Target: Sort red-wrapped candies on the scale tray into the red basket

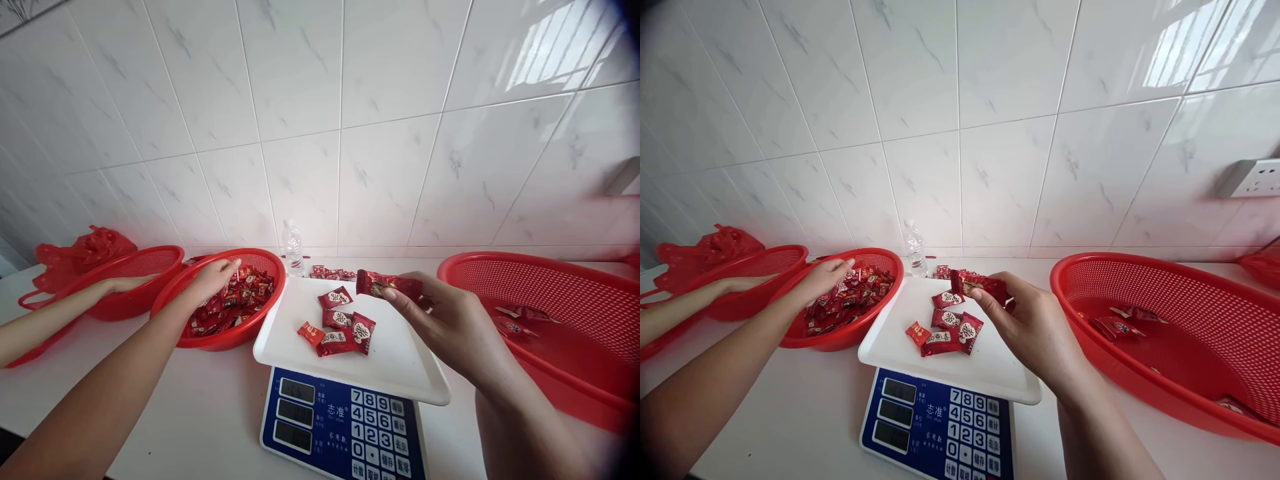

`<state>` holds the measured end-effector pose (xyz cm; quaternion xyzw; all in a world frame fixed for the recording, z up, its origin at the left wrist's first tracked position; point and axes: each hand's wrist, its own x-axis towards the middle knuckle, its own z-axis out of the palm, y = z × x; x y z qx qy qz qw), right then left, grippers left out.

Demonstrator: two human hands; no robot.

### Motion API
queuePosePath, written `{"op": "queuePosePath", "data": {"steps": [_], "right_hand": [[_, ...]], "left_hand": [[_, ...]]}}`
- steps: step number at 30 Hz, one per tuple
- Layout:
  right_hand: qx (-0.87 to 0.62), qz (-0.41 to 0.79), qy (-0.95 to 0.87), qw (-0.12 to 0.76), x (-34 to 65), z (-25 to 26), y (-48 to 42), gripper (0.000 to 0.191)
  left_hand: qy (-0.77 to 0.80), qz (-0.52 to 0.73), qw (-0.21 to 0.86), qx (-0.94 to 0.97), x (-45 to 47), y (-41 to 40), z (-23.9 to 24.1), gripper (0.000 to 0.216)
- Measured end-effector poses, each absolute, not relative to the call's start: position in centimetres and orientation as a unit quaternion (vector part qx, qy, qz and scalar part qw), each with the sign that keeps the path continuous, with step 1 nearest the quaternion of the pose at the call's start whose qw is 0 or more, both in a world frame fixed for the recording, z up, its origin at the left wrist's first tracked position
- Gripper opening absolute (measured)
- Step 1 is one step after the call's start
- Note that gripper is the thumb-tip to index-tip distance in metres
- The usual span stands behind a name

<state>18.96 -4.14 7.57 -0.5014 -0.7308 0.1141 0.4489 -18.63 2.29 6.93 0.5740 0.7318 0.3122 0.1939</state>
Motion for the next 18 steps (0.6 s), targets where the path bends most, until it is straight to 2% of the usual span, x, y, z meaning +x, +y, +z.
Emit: {"op": "queuePosePath", "data": {"steps": [5,9,10,13,18], "right_hand": [[-0.5,0.11,-0.733,0.448,18.9,7.6,-4.2,0.045],[-0.5,0.105,-0.732,0.45,18.9,7.5,-4.2,0.044],[-0.501,0.105,-0.732,0.45,18.9,7.5,-4.2,0.043],[-0.501,0.113,-0.729,0.452,19.0,7.6,-4.2,0.041],[-0.504,0.124,-0.729,0.446,19.0,7.8,-4.3,0.038]], "left_hand": [[0.64,0.41,0.293,0.58,-13.1,1.3,7.7,0.052],[0.514,0.426,0.461,0.585,-9.4,0.0,7.3,0.033],[0.495,0.418,0.479,0.592,-8.7,-0.3,7.0,0.034],[0.505,0.381,0.441,0.636,-7.1,-0.7,5.8,0.044],[0.523,0.308,0.341,0.718,-5.8,-0.6,4.0,0.039]]}}
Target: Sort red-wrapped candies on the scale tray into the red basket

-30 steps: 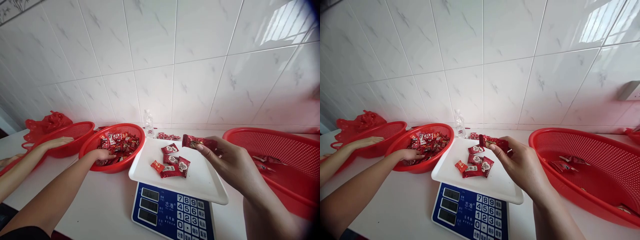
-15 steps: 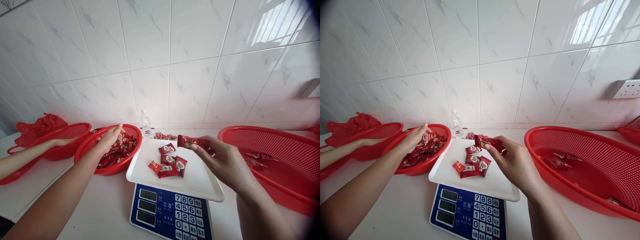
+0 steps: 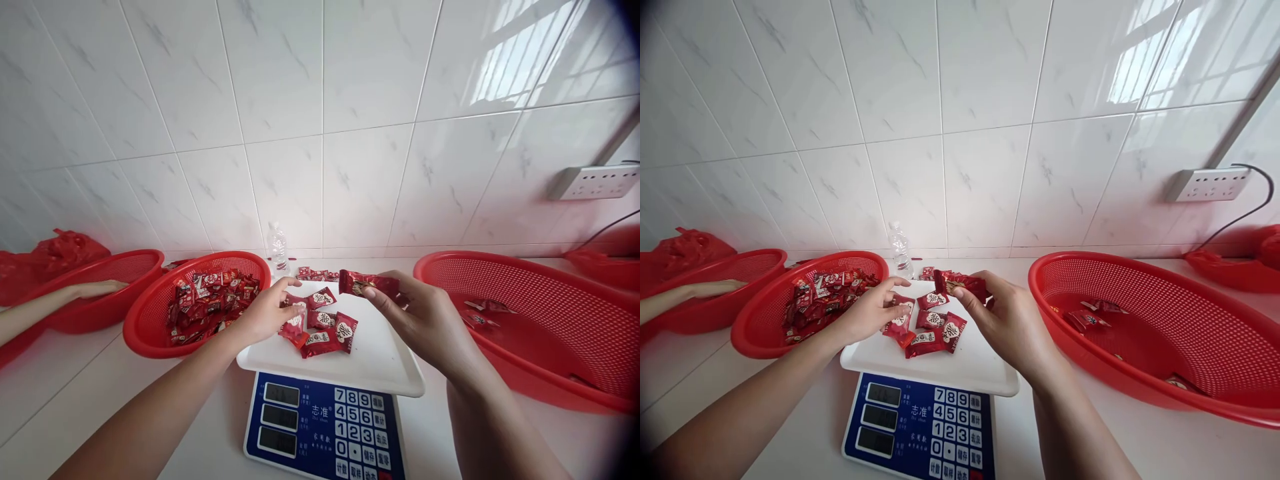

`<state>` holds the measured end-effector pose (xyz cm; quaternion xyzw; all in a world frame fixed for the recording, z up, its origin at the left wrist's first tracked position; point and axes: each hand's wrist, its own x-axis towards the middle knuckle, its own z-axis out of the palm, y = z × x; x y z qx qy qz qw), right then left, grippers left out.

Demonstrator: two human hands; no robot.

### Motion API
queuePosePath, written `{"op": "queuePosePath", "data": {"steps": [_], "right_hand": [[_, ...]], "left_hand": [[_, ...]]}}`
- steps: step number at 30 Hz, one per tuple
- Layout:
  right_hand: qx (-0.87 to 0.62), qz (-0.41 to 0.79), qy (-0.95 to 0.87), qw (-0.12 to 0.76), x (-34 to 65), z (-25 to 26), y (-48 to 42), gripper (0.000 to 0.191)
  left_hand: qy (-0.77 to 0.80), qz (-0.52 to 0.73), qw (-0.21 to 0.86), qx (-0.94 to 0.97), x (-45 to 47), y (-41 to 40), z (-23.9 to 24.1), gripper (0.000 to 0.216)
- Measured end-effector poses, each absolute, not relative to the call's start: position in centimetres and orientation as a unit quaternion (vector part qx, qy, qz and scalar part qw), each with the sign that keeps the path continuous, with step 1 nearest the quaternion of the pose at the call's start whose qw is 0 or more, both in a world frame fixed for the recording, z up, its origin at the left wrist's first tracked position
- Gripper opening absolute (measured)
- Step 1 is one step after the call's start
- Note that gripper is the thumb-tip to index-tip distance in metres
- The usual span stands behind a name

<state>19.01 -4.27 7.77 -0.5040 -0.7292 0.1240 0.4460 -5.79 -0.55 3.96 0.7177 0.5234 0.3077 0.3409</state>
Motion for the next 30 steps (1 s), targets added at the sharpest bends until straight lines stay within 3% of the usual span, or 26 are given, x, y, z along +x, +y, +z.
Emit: {"op": "queuePosePath", "data": {"steps": [8,14,21,27,30], "right_hand": [[-0.503,0.122,-0.727,0.451,19.0,7.7,-4.4,0.037],[-0.498,0.125,-0.729,0.453,19.0,7.7,-4.4,0.037],[-0.5,0.128,-0.726,0.453,19.0,7.8,-4.4,0.038],[-0.519,0.139,-0.726,0.43,18.9,7.6,-4.5,0.039],[-0.512,0.144,-0.732,0.425,18.9,7.6,-4.5,0.038]], "left_hand": [[0.536,0.25,0.163,0.79,-5.2,-0.6,3.2,0.038],[0.472,0.216,0.248,0.818,-4.2,-2.4,2.8,0.058],[0.509,0.209,0.281,0.786,-5.2,-1.9,3.8,0.061],[0.536,0.26,0.265,0.758,-6.4,-0.3,2.2,0.026],[0.536,0.296,0.257,0.748,-6.1,-0.2,2.4,0.021]]}}
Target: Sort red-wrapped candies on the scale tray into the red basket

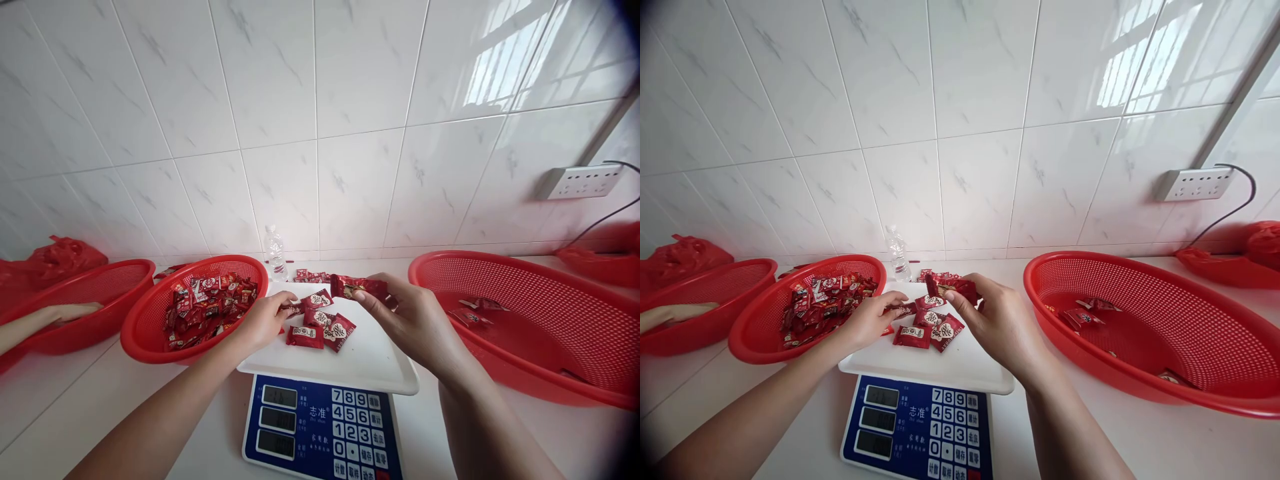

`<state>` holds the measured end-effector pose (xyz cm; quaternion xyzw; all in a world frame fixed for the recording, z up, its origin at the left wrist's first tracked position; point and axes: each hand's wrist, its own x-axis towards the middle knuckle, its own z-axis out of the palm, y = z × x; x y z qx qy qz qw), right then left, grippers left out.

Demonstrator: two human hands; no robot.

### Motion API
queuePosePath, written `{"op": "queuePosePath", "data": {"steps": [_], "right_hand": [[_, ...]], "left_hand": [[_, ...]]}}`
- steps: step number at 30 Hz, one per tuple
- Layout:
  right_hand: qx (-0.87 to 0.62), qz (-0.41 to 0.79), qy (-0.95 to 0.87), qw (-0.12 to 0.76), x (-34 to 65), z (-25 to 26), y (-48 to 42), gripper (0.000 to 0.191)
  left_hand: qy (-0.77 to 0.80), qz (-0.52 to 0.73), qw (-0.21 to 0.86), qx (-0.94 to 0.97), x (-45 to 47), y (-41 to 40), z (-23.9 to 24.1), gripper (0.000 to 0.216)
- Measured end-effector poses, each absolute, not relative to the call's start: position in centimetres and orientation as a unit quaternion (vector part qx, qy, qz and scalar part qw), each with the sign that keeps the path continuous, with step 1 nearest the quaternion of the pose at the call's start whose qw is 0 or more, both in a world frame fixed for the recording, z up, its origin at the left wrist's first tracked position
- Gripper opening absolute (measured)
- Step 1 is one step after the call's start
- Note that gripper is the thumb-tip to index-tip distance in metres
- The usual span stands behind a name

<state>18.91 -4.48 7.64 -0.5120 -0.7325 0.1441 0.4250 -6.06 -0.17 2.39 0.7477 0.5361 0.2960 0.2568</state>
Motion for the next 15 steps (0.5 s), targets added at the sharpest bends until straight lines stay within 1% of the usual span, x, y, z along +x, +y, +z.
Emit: {"op": "queuePosePath", "data": {"steps": [3,6,8,10,13,15], "right_hand": [[-0.458,0.165,-0.762,0.427,18.9,7.7,-4.5,0.035],[-0.373,0.201,-0.814,0.397,18.8,7.4,-4.6,0.028],[-0.336,0.219,-0.836,0.375,18.4,7.2,-4.7,0.025],[-0.323,0.243,-0.842,0.357,18.1,7.1,-4.8,0.025],[-0.34,0.275,-0.823,0.364,17.9,7.2,-4.9,0.029],[-0.367,0.269,-0.794,0.404,18.0,7.3,-4.7,0.029]], "left_hand": [[0.509,0.361,0.287,0.726,-4.9,-0.9,3.9,0.022],[0.433,0.427,0.388,0.692,-3.2,-2.4,5.7,0.025],[0.39,0.441,0.435,0.681,-2.0,-3.4,6.6,0.027],[0.369,0.442,0.452,0.681,-1.3,-4.1,6.9,0.029],[0.383,0.454,0.405,0.695,-1.3,-4.0,6.4,0.026],[0.418,0.455,0.322,0.717,-2.2,-3.4,5.6,0.025]]}}
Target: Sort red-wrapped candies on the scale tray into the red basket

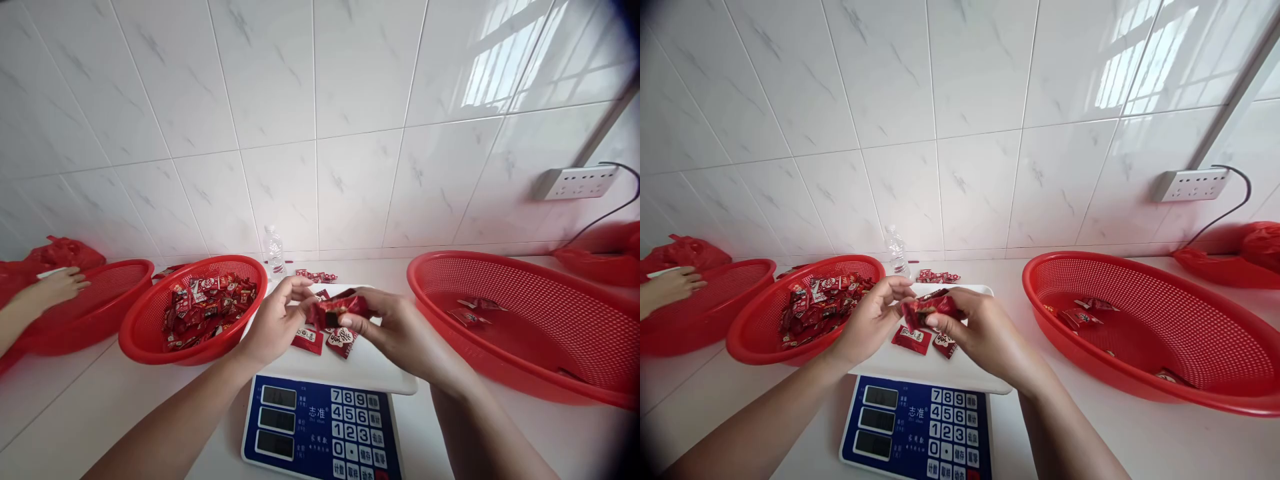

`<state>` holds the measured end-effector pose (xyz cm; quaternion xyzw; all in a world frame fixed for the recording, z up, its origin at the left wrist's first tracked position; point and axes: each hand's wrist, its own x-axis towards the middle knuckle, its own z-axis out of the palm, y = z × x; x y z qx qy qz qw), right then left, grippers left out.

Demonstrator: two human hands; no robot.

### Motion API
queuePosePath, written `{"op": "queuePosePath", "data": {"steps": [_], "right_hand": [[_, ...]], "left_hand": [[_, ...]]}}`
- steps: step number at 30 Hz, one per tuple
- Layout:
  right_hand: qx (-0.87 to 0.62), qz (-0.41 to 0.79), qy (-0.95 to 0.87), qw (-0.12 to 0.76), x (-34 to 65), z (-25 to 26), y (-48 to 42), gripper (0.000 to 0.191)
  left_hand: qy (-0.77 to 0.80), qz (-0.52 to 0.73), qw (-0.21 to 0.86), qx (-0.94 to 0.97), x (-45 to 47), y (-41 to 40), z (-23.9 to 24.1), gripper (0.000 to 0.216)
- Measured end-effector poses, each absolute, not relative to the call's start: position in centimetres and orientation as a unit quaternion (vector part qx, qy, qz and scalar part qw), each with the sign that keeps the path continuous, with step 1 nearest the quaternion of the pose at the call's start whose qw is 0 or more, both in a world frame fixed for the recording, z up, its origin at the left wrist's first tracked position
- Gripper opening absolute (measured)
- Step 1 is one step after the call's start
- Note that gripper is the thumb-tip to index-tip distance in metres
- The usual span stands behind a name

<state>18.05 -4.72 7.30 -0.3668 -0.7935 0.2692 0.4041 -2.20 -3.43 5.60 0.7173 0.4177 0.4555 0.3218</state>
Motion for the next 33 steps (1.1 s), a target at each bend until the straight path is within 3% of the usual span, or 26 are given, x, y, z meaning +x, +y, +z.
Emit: {"op": "queuePosePath", "data": {"steps": [4,8,14,20,23,29,33], "right_hand": [[-0.419,0.225,-0.721,0.504,18.8,7.7,-4.4,0.031],[-0.425,0.2,-0.698,0.541,19.2,8.0,-4.4,0.032],[-0.426,0.175,-0.714,0.527,19.1,8.0,-4.6,0.033],[-0.43,0.146,-0.719,0.526,19.2,8.2,-4.6,0.035],[-0.427,0.148,-0.72,0.527,19.2,8.3,-4.7,0.033],[-0.438,0.141,-0.712,0.53,19.3,8.3,-4.9,0.034],[-0.443,0.134,-0.71,0.53,19.5,8.2,-4.8,0.032]], "left_hand": [[0.495,0.29,0.189,0.797,-4.5,-2.2,3.8,0.05],[0.517,0.092,0.208,0.825,-4.9,-1.0,2.3,0.088],[0.441,0.056,0.19,0.875,-1.8,1.3,1.3,0.101],[0.427,0.091,0.094,0.895,-0.4,1.5,1.2,0.063],[0.422,0.107,0.056,0.899,-0.6,1.3,1.2,0.055],[0.457,0.167,0.107,0.867,-1.4,1.5,1.2,0.047],[0.483,0.258,0.148,0.823,-2.1,2.0,1.8,0.03]]}}
